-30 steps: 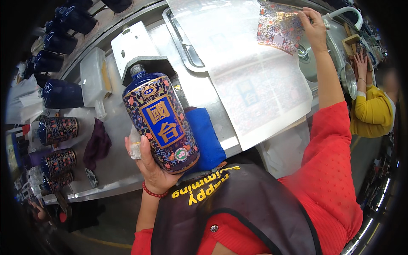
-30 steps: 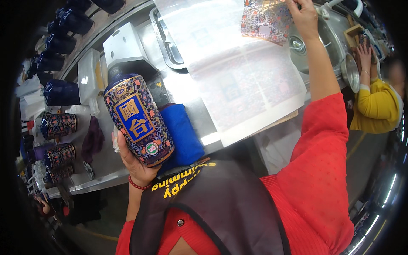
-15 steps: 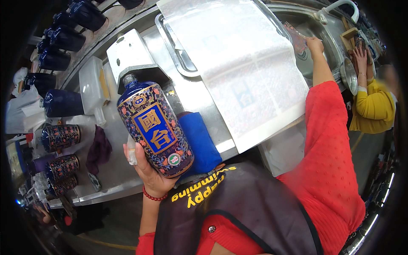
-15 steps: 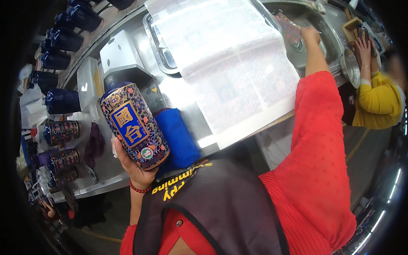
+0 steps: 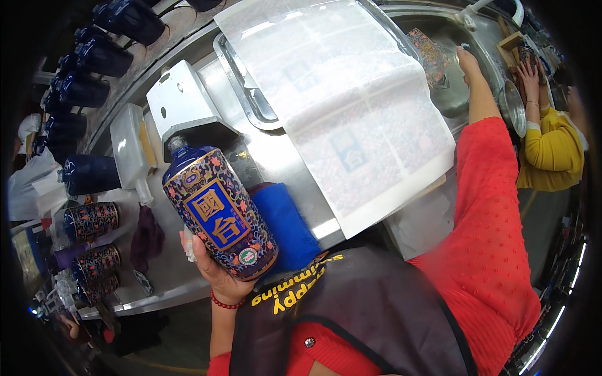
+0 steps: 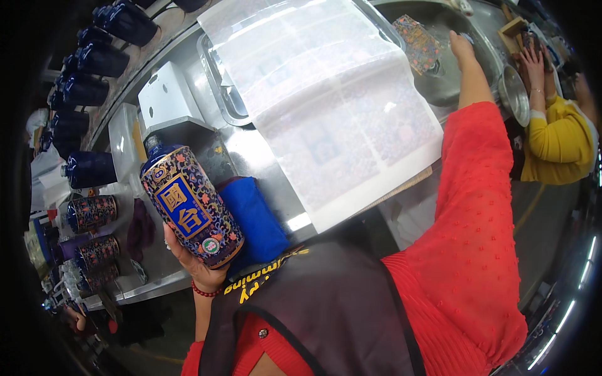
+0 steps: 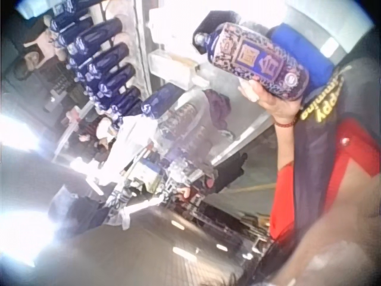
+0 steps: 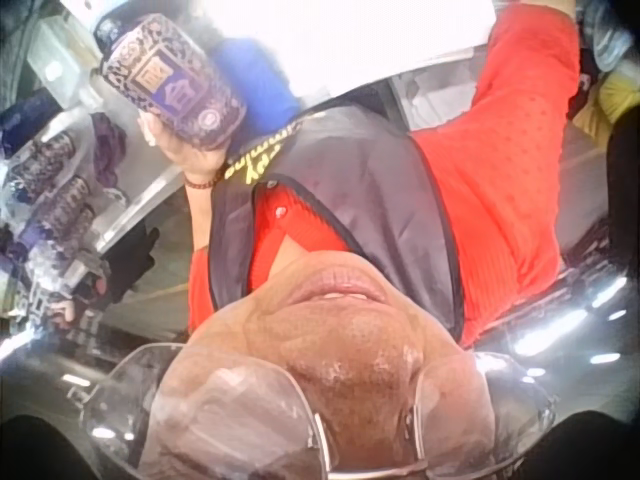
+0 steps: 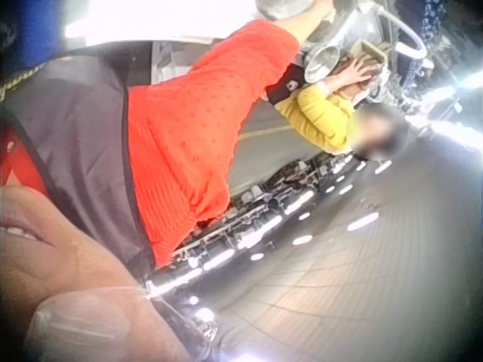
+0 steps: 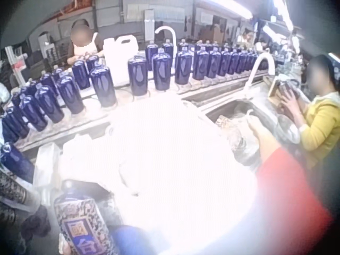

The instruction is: The person applies a decorative sticker to a blue ceramic bottle, smoothing it with a green tool and fingers to remove air bubbles. The person rotates the bottle to align and press the sticker around the curved surface.

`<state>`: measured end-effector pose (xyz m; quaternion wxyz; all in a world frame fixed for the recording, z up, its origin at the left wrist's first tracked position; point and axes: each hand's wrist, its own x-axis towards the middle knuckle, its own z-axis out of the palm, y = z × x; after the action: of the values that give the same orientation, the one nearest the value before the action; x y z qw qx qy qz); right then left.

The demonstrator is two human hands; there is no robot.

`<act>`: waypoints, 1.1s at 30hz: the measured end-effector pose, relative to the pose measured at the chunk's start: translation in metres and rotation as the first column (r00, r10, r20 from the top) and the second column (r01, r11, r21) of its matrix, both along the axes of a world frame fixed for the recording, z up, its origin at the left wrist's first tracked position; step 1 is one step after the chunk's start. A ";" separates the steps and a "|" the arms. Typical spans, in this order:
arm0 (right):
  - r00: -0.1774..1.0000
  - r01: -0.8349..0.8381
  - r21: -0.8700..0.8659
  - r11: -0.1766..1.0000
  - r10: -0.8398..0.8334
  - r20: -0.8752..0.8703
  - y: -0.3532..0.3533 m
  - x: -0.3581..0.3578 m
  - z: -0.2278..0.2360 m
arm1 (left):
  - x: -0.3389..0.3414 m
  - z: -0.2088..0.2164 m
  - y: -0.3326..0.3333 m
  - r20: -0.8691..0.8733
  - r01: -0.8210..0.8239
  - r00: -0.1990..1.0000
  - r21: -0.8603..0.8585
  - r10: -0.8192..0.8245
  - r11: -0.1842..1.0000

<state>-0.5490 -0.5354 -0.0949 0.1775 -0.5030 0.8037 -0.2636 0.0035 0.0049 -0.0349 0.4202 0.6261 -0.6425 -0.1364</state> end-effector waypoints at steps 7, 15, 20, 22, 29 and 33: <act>0.945 -0.327 0.309 0.893 0.311 0.102 -0.049 -0.019 -0.027 | -0.002 0.002 -0.005 0.064 -0.002 0.998 -0.015 0.003 1.000; 0.769 -0.518 0.208 0.830 0.558 -0.312 -0.131 -0.069 -0.082 | -0.020 0.066 -0.014 0.648 -0.104 0.746 -0.109 0.150 0.989; 0.475 -0.621 -0.029 0.783 0.346 -0.809 -0.080 -0.021 -0.012 | -0.019 0.065 -0.017 0.770 -0.061 0.633 -0.049 0.077 0.997; 0.421 -0.705 -0.063 0.706 0.346 -0.838 -0.056 0.005 0.033 | -0.015 0.051 -0.014 0.650 -0.048 0.747 -0.154 0.138 0.987; 0.356 -0.907 -0.222 0.359 0.370 -0.858 -0.008 0.086 0.151 | -0.009 0.034 0.002 0.299 -0.097 0.943 -0.175 0.146 0.980; 0.286 -0.945 -0.182 0.271 0.423 -0.860 0.021 0.124 0.188 | -0.015 0.033 -0.009 0.402 -0.109 0.905 -0.096 0.138 0.989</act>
<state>-0.4246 -0.5145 0.0930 -0.2178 -0.9031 0.2986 -0.2185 -0.0118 -0.0040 -0.0024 0.3067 0.6648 -0.6795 0.0470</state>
